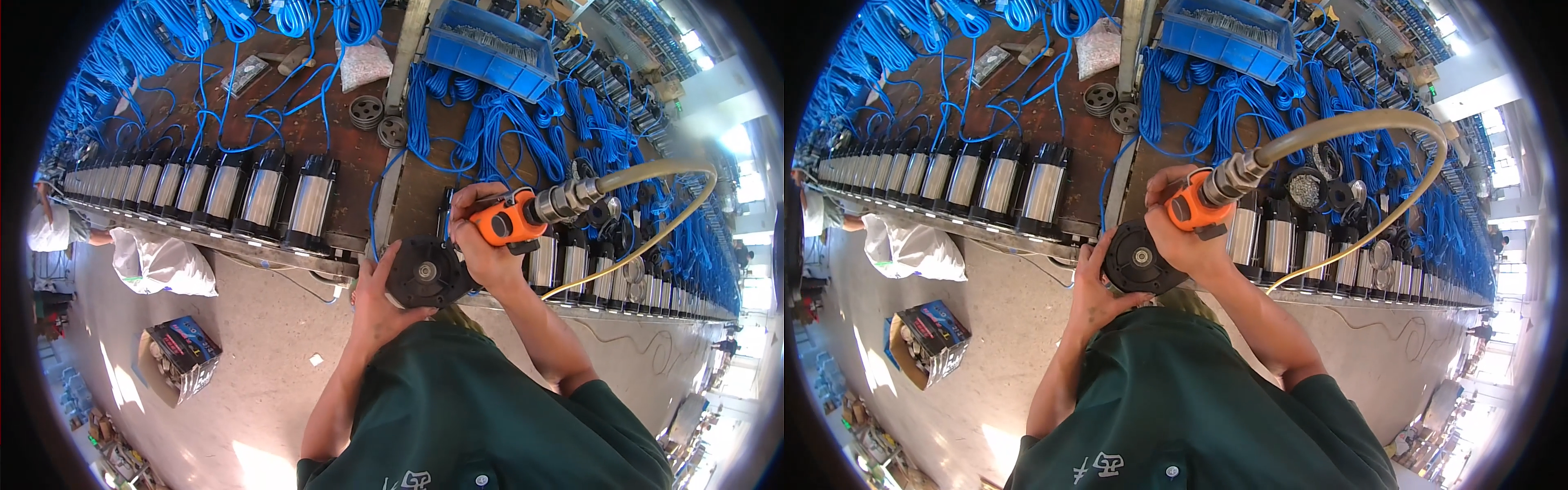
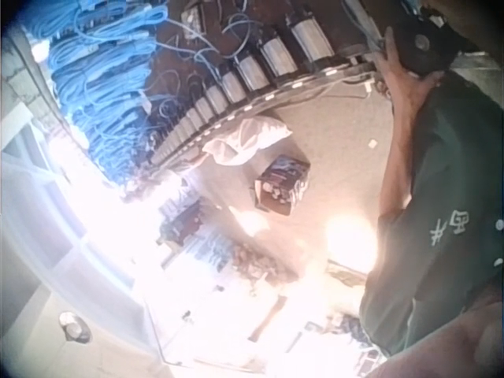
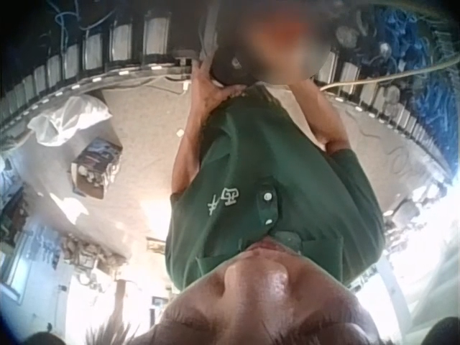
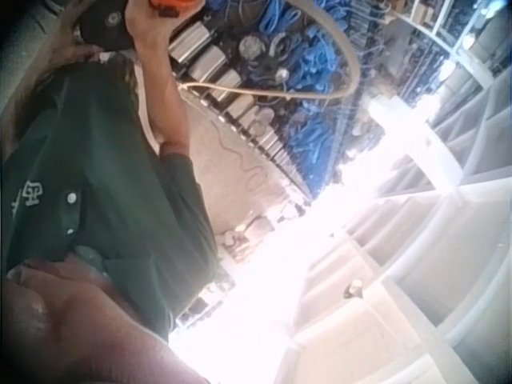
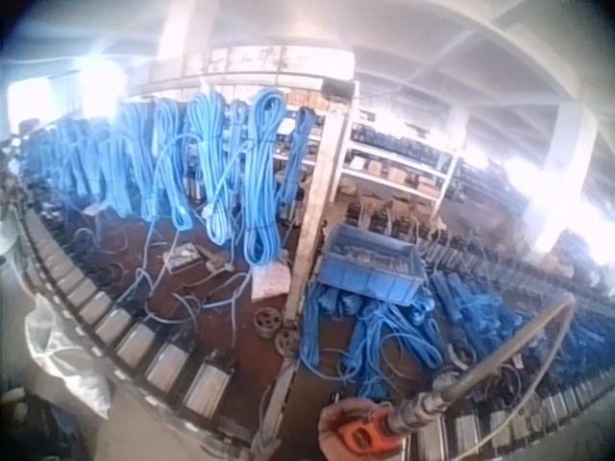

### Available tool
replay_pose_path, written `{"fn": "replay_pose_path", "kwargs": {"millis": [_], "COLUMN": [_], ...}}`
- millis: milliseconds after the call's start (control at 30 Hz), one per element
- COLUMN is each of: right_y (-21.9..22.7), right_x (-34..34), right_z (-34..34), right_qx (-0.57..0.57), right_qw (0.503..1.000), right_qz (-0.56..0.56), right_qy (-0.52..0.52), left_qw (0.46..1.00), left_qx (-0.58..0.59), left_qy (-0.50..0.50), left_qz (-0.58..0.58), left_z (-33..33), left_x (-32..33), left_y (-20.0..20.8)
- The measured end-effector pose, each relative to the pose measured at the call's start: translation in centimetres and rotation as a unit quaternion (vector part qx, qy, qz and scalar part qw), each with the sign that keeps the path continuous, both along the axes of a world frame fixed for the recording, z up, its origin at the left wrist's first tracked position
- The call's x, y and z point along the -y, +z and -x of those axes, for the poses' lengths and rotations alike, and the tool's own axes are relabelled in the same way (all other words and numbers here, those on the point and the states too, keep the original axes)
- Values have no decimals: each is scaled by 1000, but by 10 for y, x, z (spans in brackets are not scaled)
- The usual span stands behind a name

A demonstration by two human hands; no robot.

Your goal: The person assembles water pumps by retrieving small components from a bag and then using a pneumatic screwdriver to fasten circular plates onto the pump housings.

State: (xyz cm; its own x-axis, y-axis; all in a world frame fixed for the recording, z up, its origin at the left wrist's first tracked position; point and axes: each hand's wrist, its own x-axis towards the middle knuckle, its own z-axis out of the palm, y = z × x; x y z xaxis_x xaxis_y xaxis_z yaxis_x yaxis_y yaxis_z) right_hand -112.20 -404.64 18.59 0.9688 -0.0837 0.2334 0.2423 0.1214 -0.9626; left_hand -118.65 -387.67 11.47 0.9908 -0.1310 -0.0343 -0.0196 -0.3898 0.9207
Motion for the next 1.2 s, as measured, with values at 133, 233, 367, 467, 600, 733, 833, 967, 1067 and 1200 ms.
{"fn": "replay_pose_path", "kwargs": {"millis": [133,233,367,467,600,733,833,967,1067,1200], "right_y": [-1,-6,-5,-4,-2,-2,0,1,11,29], "right_x": [-2,-2,-2,-3,-1,-2,0,2,0,-1], "right_z": [0,-1,1,0,-2,6,14,-4,-3,21], "right_qx": [22,25,21,20,17,27,7,14,9,-10], "right_qw": [1000,1000,1000,1000,999,999,999,999,1000,999], "right_qz": [6,1,-3,-2,28,43,48,31,14,-13], "right_qy": [-5,-10,-8,-6,3,5,4,11,9,50], "left_qw": [1000,1000,1000,1000,1000,999,972,703,685,707], "left_qx": [0,9,8,-7,-2,46,-79,-251,-247,-236], "left_qy": [-2,0,-1,-9,-6,11,112,278,274,294], "left_qz": [-3,4,20,5,6,-15,192,605,628,599], "left_z": [2,2,4,2,3,8,22,42,55,49], "left_x": [0,0,0,-1,-1,-1,-9,-36,-42,-33], "left_y": [-2,-8,-7,3,4,3,-14,-58,-66,-23]}}
